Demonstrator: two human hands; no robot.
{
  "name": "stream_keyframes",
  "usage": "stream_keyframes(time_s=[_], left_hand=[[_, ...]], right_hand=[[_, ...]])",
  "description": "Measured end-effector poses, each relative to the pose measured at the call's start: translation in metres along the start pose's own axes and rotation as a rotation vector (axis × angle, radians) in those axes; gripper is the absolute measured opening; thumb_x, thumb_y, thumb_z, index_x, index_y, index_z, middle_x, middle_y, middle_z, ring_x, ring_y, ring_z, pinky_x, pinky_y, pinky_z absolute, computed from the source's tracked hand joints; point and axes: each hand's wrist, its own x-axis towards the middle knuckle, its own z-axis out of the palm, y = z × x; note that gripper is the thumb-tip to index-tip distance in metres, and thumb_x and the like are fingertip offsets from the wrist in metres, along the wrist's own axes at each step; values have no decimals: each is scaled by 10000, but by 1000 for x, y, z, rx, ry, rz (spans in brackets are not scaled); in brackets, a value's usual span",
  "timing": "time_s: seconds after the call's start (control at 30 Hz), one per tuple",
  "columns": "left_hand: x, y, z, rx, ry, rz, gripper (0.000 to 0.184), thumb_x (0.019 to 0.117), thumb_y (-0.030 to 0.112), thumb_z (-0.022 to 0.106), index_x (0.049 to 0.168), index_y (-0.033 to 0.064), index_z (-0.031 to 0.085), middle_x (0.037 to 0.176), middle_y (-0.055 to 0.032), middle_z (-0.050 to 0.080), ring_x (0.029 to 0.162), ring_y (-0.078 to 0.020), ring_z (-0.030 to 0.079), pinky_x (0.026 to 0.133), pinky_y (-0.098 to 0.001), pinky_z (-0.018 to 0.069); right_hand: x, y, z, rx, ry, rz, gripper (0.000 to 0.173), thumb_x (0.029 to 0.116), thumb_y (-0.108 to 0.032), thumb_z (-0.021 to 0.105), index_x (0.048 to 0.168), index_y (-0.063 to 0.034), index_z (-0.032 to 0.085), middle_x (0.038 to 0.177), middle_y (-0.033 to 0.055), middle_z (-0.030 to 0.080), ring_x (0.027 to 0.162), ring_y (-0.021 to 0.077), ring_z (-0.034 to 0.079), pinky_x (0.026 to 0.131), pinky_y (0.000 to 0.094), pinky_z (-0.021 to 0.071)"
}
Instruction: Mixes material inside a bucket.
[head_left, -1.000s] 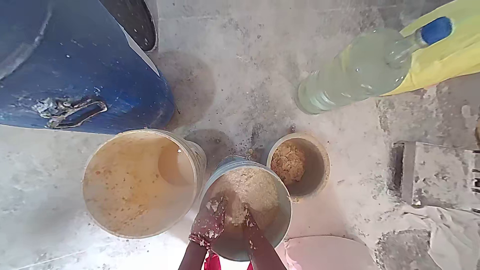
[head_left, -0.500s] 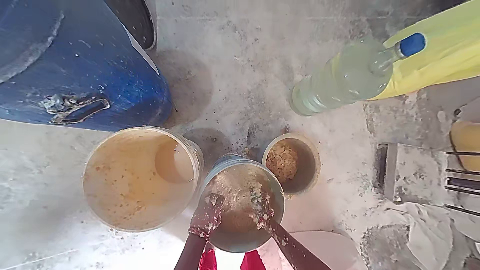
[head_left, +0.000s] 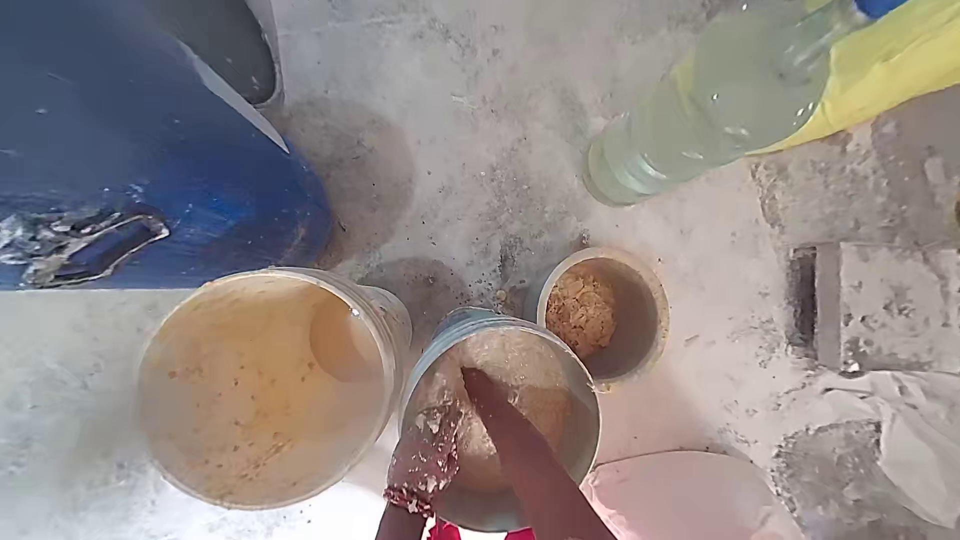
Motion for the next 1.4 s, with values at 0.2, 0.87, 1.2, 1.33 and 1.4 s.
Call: stream_keyframes(time_s=[0.2, 0.87, 1.2, 1.33, 1.4], left_hand=[[-2, -1, 5, 18, 95, 22, 294, 834, 149, 635, 1053, 30, 791, 1042, -196, 758, 937, -413, 740, 734, -566, 589], [7, 6, -11, -27, -289, -146, 427, 898, 82, 660, 1324, 84, 688, 1306, -262, 655, 1190, -493, 629, 933, -633, 506], [8, 6, -12, -52, -312, -158, 412, 914, 91, 651, 1323, 73, 688, 1292, -275, 658, 1195, -496, 625, 962, -621, 500], [7, 8, -14, -46, -264, -129, 373, 909, 82, 658, 1273, 12, 699, 1265, -281, 669, 1163, -497, 643, 937, -622, 516], [8, 7, -12, -28, -235, -113, 365, 893, 86, 667, 1249, 25, 719, 1241, -270, 685, 1138, -488, 661, 909, -612, 535]], right_hand=[[-55, 55, 50, -131, 159, -91, 399, 1089, -87, 384, 1453, -25, 534, 1497, 159, 537, 1425, 265, 482, 1193, 404, 374], [-91, 67, -31, 128, -34, -63, 395, 1089, -44, 366, 1435, 133, 436, 1395, 262, 538, 1242, 177, 544, 1083, 249, 392], [-62, 72, -8, -104, 2, -287, 454, 1045, -169, 541, 1408, 104, 522, 1408, 295, 563, 1343, 349, 530, 1166, 431, 362], [-78, 29, -37, -282, -56, -460, 421, 1026, -110, 570, 1381, 115, 541, 1390, 301, 570, 1331, 362, 533, 1156, 436, 362], [-63, 17, -51, -310, -66, -481, 422, 1027, -88, 560, 1393, 118, 526, 1407, 300, 557, 1340, 353, 526, 1155, 425, 366]])
